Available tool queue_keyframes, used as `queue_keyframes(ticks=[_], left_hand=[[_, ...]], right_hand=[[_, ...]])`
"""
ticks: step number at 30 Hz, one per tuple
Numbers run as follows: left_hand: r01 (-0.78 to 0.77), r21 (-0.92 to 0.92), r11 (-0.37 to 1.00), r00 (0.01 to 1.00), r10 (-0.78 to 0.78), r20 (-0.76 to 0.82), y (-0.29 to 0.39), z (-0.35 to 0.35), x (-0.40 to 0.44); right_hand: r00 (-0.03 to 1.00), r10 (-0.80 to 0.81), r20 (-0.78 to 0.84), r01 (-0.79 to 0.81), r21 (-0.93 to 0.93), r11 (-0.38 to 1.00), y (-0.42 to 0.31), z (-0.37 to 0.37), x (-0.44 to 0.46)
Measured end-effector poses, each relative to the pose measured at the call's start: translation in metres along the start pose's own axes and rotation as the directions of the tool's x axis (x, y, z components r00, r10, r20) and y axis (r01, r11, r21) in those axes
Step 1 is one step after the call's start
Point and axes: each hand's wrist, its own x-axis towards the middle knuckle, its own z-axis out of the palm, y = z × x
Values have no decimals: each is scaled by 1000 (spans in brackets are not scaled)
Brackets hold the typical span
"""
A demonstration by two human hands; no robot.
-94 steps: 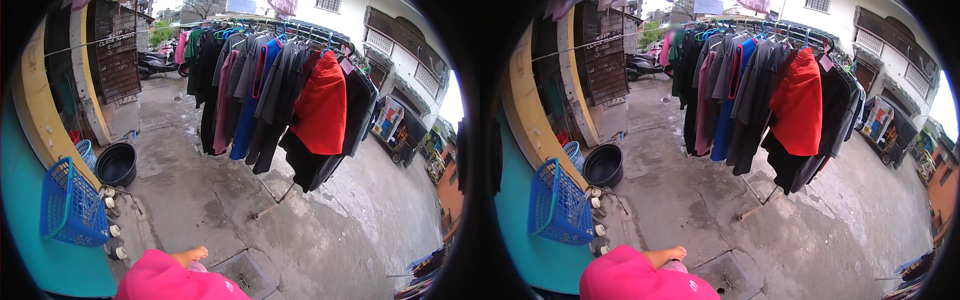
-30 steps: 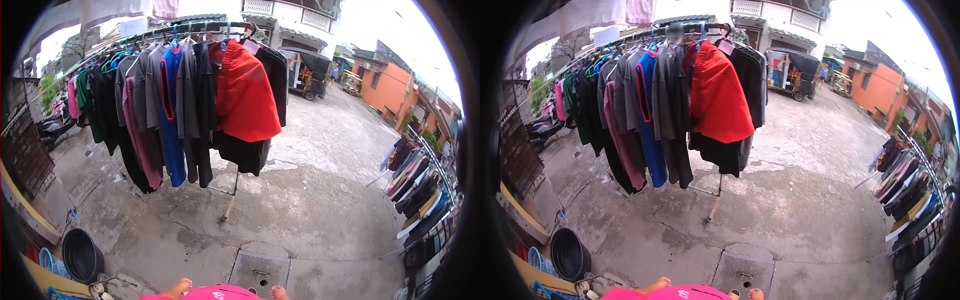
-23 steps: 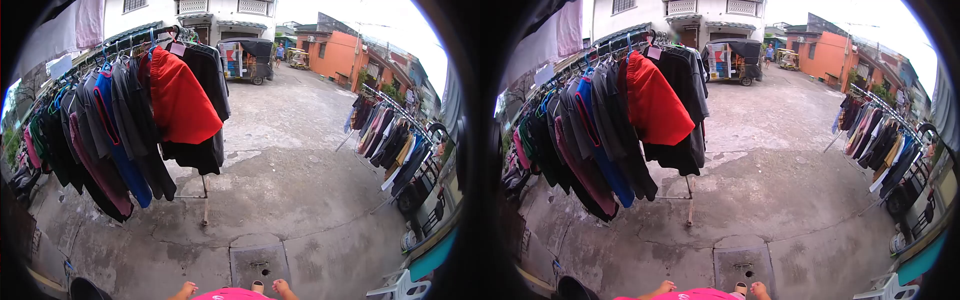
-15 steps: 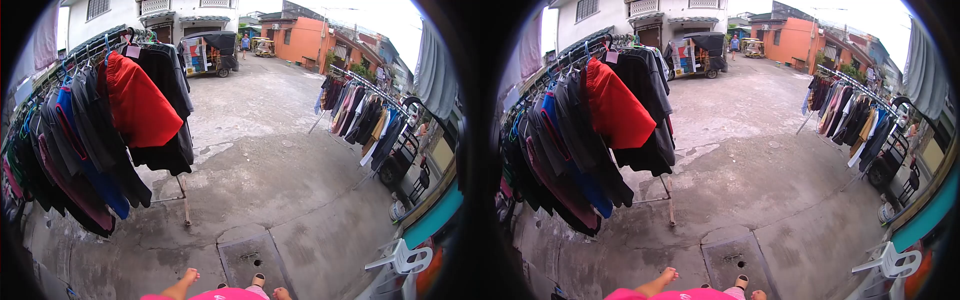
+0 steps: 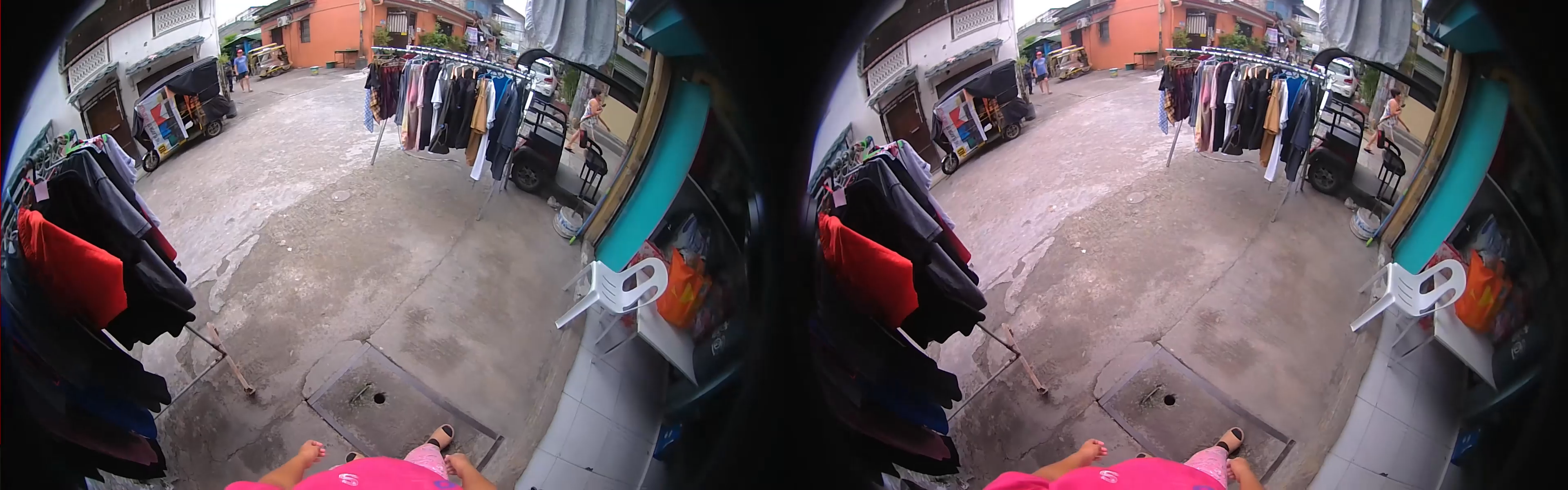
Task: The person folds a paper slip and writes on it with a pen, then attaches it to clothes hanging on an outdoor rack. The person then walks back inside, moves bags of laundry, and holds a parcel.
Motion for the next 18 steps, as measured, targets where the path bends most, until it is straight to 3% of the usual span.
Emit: queue_keyframes(ticks=[2,6,7,10,12,14,15,18], left_hand=[[3,36,999,1000,-2,-12,13,11,4],[-3,110,994,996,13,-91,41,49,17],[-2,111,994,997,11,-77,49,61,21],[-20,163,986,1000,20,4,85,104,14],[-40,204,978,996,23,85,109,141,16],[-86,271,959,992,56,114,133,175,21],[-78,281,956,993,51,104,144,193,28],[-114,303,946,989,80,122,187,252,26]], right_hand=[[998,-14,54,7,125,992,5,-11,0],[991,-53,121,36,134,990,-7,-39,-18],[967,-12,255,-43,210,977,4,-60,11],[923,-19,383,-102,294,950,1,-121,18],[943,-20,331,-87,304,949,1,-147,25],[988,-144,48,132,193,972,7,-167,33],[991,-136,-3,134,207,969,9,-176,37],[982,-185,-28,183,336,924,14,-200,36]])
